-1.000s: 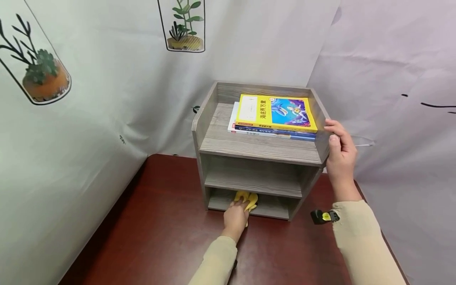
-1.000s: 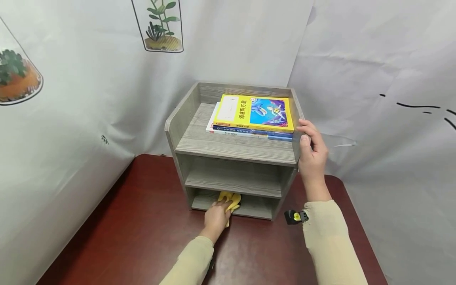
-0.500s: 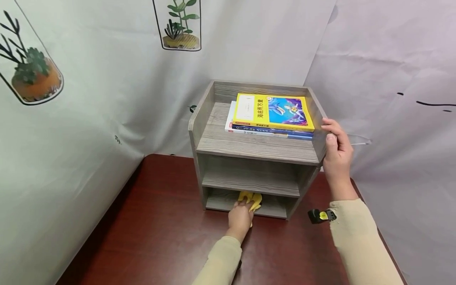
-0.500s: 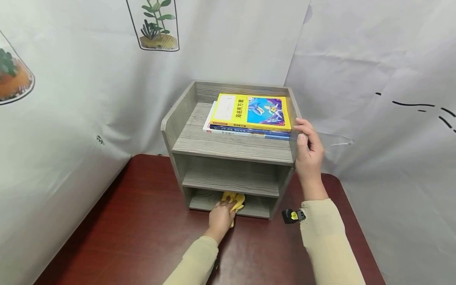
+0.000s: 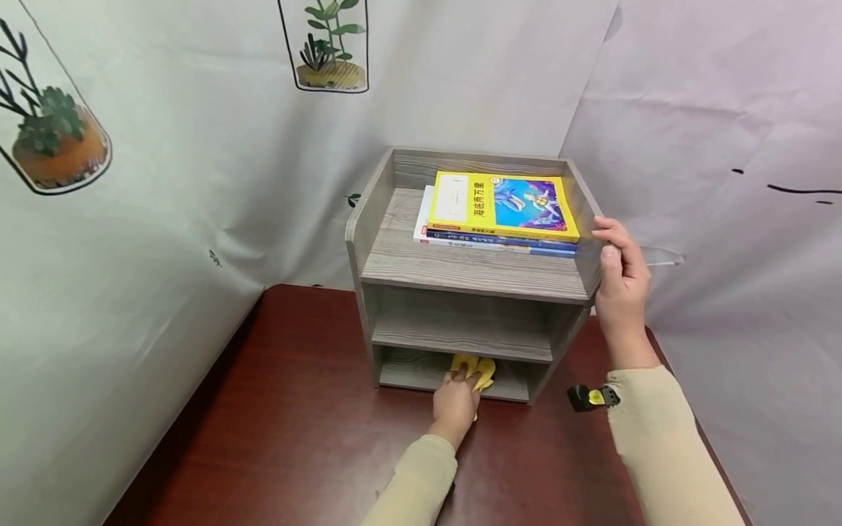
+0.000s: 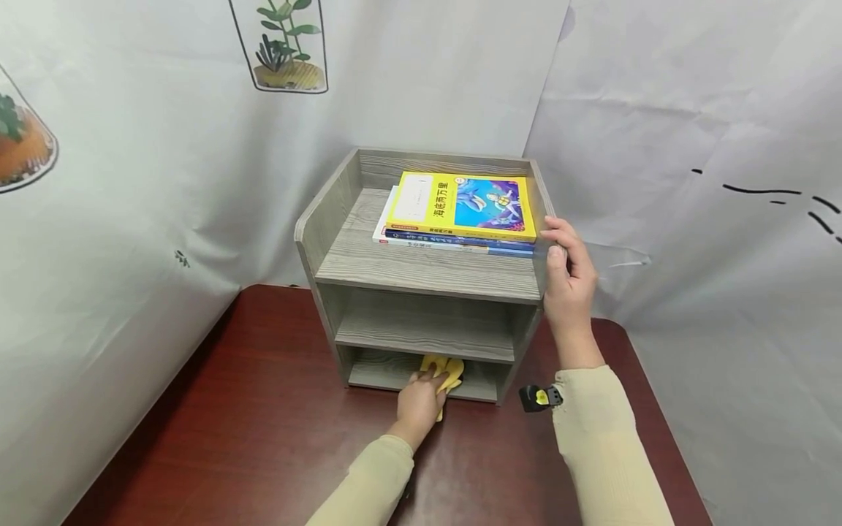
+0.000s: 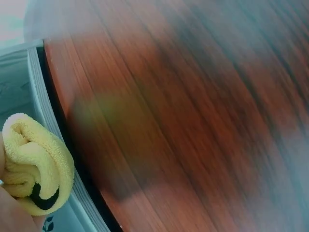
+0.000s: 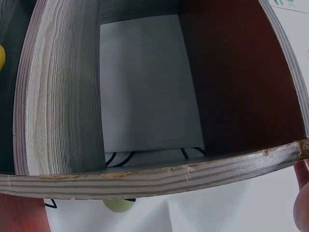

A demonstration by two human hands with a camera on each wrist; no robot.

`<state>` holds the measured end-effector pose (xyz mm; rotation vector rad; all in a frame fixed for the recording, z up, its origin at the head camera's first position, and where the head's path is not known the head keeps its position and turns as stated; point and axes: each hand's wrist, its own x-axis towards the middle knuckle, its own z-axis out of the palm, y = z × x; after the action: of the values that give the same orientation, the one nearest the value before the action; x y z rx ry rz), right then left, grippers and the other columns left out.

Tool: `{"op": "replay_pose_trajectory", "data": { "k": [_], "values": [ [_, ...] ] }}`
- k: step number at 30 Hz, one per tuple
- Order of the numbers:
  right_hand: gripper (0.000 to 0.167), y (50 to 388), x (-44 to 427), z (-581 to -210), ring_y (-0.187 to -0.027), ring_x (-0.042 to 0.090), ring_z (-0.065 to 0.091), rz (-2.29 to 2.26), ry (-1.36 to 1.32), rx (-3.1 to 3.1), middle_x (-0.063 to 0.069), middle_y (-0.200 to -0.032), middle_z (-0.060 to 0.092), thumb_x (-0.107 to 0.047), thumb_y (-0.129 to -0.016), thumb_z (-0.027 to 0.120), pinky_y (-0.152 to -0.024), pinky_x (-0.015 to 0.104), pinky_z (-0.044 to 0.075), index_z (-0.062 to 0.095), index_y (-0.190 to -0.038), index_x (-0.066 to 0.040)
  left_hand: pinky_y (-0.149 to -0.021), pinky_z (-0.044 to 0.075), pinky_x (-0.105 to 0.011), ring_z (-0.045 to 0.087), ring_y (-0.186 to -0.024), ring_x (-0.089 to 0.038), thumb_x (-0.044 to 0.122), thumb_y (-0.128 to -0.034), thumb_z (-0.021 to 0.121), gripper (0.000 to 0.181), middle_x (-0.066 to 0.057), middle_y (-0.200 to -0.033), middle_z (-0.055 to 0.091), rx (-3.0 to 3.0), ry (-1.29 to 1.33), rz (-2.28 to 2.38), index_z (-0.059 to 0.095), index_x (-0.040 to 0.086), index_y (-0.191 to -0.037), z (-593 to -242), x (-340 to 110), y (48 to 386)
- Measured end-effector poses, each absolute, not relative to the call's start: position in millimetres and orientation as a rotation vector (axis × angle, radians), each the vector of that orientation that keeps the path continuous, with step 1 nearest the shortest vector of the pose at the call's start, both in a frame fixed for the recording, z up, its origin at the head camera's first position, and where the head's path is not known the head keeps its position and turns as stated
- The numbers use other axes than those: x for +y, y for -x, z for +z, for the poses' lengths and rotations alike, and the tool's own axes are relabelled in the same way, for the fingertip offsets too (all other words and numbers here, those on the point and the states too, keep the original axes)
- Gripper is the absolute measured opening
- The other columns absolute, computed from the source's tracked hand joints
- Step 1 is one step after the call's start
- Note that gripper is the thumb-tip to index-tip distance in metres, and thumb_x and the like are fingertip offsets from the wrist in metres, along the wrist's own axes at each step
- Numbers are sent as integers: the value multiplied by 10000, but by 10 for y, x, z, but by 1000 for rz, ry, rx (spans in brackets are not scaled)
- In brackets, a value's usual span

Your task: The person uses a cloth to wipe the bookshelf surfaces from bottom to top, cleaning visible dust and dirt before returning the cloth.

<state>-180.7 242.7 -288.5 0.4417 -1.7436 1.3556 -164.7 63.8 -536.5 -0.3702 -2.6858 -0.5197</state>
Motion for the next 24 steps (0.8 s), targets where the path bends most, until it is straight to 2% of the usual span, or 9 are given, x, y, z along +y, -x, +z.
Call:
{"op": "replay_pose_trajectory", "data": {
  "k": [6,24],
  "values": [
    [283,1804,2427,-2882,-1237,233,413,1352,-442,-1751,177,-1240,545,-51,-921,409,-1055,334,282,532,-1059,162,-554,520,-335,594,-946,-220,210,-728,739,334,-52,-1147,637,-2675,375,-533,708,255,-1057,-5380,722,1648],
    [276,1806,2444,-2887,-1235,248,416,1342,-459,-1748,216,-1238,534,-43,-918,413,-1060,345,277,528,-1054,168,-544,515,-329,589,-949,-221,220,-730,732,328,-45,-1143,636,-2681,409,-526,705,263,-1053,-5374,943,1623]
  ]
}}
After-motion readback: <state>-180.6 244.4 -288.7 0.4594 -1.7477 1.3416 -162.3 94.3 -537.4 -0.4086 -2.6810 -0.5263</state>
